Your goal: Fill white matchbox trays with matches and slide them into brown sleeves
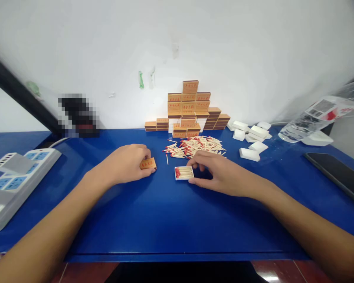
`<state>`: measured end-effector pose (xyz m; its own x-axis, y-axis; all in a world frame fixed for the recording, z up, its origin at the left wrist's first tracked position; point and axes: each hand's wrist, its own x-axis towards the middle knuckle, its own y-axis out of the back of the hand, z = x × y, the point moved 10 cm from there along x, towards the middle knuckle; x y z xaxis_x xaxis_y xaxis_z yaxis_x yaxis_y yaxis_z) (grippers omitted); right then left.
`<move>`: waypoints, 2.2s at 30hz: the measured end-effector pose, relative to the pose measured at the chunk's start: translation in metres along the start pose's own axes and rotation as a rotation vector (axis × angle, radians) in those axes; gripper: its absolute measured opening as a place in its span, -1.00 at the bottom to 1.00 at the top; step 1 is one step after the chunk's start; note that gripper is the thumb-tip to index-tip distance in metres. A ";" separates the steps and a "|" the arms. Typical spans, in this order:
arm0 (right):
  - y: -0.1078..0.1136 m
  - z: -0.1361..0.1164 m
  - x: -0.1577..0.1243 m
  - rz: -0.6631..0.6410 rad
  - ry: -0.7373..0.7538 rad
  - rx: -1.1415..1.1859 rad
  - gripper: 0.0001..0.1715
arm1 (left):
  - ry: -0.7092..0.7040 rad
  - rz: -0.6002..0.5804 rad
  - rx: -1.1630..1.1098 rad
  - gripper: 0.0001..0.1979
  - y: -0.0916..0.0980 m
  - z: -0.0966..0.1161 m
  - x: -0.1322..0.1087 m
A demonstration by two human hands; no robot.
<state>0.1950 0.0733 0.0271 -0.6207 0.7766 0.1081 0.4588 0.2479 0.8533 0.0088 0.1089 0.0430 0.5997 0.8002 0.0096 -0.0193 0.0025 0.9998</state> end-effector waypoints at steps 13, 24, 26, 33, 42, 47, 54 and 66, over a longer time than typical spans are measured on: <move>0.013 0.002 0.003 0.120 -0.004 0.168 -0.69 | -0.239 0.190 -0.375 -0.68 0.007 0.044 -0.002; 0.026 0.009 -0.001 0.226 -0.077 0.208 -0.59 | -0.328 0.294 -0.432 -0.61 0.012 0.047 -0.004; 0.029 0.010 -0.001 0.249 -0.078 0.233 -0.61 | -0.319 0.333 -0.441 -0.58 0.017 0.045 -0.003; 0.032 0.010 -0.001 0.277 -0.077 0.284 -0.57 | -0.292 0.409 -0.494 -0.49 0.028 0.040 -0.003; 0.026 0.006 -0.002 0.290 -0.106 0.315 -0.52 | -0.250 0.485 -0.500 -0.49 0.027 0.043 -0.008; 0.022 0.011 -0.002 0.301 -0.137 0.355 -0.49 | -0.230 0.507 -0.509 -0.51 0.026 0.045 -0.009; 0.017 0.004 -0.001 0.317 -0.119 0.377 -0.51 | -0.191 0.507 -0.557 -0.54 0.020 0.050 -0.008; -0.005 -0.041 -0.003 0.142 0.113 -0.087 -0.38 | -0.212 0.522 -0.479 -0.59 0.017 0.058 -0.011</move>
<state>0.1685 0.0459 0.0434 -0.6234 0.7287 0.2835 0.4934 0.0853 0.8656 0.0479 0.0652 0.0613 0.5573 0.6362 0.5335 -0.6624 -0.0467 0.7477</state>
